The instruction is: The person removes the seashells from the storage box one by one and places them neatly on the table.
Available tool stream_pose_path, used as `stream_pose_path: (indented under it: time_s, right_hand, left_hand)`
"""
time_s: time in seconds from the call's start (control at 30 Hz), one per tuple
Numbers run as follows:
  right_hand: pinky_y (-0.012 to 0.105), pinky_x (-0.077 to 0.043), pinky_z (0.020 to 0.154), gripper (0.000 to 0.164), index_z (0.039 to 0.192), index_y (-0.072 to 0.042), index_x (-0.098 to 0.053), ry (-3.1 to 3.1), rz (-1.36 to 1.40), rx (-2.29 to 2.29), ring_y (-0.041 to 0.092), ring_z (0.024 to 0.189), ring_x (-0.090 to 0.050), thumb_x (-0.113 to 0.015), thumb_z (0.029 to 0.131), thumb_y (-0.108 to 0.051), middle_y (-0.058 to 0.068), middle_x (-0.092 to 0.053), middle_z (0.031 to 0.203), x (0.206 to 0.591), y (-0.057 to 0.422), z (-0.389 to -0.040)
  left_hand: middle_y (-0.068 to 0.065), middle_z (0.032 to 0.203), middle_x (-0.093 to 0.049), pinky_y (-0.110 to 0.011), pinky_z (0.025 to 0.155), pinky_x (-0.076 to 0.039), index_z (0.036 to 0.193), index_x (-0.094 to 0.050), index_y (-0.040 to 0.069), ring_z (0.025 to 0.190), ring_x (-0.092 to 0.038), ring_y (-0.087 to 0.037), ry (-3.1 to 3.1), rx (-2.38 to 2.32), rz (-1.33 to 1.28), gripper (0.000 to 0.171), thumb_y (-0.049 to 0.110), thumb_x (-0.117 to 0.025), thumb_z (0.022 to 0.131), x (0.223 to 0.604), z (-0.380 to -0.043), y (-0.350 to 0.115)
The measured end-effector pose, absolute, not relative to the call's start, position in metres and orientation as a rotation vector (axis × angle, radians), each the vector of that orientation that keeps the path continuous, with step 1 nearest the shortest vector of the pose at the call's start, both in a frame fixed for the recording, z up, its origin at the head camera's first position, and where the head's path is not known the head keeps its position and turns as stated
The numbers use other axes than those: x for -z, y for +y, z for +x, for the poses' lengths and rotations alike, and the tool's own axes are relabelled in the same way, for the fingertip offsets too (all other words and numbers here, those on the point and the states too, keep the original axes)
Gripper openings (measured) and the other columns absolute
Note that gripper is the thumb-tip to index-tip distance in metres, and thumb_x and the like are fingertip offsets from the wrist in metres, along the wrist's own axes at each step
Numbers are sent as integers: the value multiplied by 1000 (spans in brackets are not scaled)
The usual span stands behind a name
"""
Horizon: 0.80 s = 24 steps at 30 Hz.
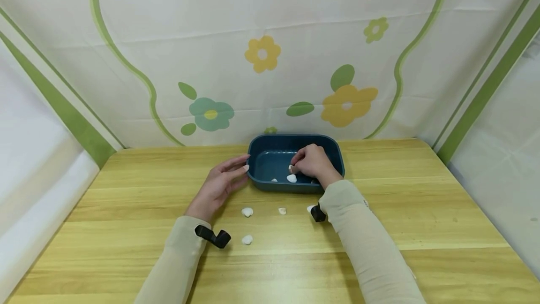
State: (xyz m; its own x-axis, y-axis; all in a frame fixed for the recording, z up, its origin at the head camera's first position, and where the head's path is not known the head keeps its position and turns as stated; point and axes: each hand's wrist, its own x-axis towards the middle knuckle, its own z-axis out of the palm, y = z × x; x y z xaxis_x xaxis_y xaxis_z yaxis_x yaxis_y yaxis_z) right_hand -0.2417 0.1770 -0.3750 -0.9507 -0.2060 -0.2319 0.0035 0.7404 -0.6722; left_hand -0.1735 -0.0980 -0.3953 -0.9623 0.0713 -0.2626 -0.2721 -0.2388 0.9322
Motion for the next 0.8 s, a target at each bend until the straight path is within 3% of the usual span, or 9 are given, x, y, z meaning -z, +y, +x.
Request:
stream_pose_path:
  time_s: [0.8]
  right_hand:
    - [30, -57, 72, 14, 103, -10, -83, 2651, -199, 1017, 22, 82, -66, -84, 94, -21, 8, -79, 99, 375, 177, -241]
  left_hand:
    - [-8, 150, -66, -30, 103, -62, 142, -72, 14, 119, -69, -11, 1768, -2308, -242, 41, 3, -72, 102, 395, -174, -98]
